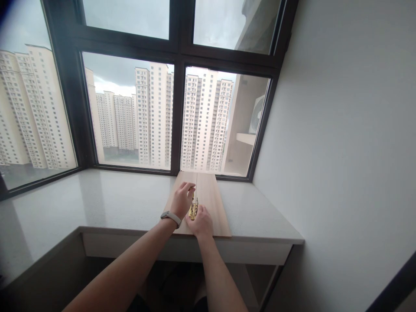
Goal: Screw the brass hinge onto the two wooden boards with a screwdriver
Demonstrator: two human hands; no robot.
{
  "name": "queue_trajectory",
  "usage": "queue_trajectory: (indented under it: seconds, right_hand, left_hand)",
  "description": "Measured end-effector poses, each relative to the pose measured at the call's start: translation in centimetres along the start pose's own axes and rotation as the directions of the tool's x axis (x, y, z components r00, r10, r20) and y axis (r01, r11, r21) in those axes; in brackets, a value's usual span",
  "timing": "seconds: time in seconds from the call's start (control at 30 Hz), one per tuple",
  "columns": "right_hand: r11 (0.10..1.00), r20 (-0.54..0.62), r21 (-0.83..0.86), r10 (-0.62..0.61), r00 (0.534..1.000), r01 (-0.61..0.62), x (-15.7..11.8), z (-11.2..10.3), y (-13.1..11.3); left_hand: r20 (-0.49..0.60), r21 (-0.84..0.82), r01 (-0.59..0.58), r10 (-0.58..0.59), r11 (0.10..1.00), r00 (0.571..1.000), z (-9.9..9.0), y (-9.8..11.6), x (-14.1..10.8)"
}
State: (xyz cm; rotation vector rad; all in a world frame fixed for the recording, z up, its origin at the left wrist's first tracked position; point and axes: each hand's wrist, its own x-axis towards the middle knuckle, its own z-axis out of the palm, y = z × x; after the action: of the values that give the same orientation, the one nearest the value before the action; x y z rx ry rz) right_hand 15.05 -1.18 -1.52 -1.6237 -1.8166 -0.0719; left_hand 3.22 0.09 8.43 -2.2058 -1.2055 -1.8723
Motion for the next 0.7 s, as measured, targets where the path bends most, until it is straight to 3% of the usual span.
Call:
queue_trajectory:
  seconds: [0.57,0.7]
  right_hand:
    - [1.000,0.023,-0.020,0.008,1.000,-0.008,0.03,-0.13,-0.09]
    - [1.000,0.009,-0.027,-0.006,1.000,0.006,0.03,0.05,0.04]
  left_hand:
    - [-0.019,-0.014,0.022,-0.022,1.000,1.000,0.01,-0.14,-0.07]
    - [0.007,-0.017,-0.020,0.021,1.000,1.000,-0.17,-0.13,-0.09]
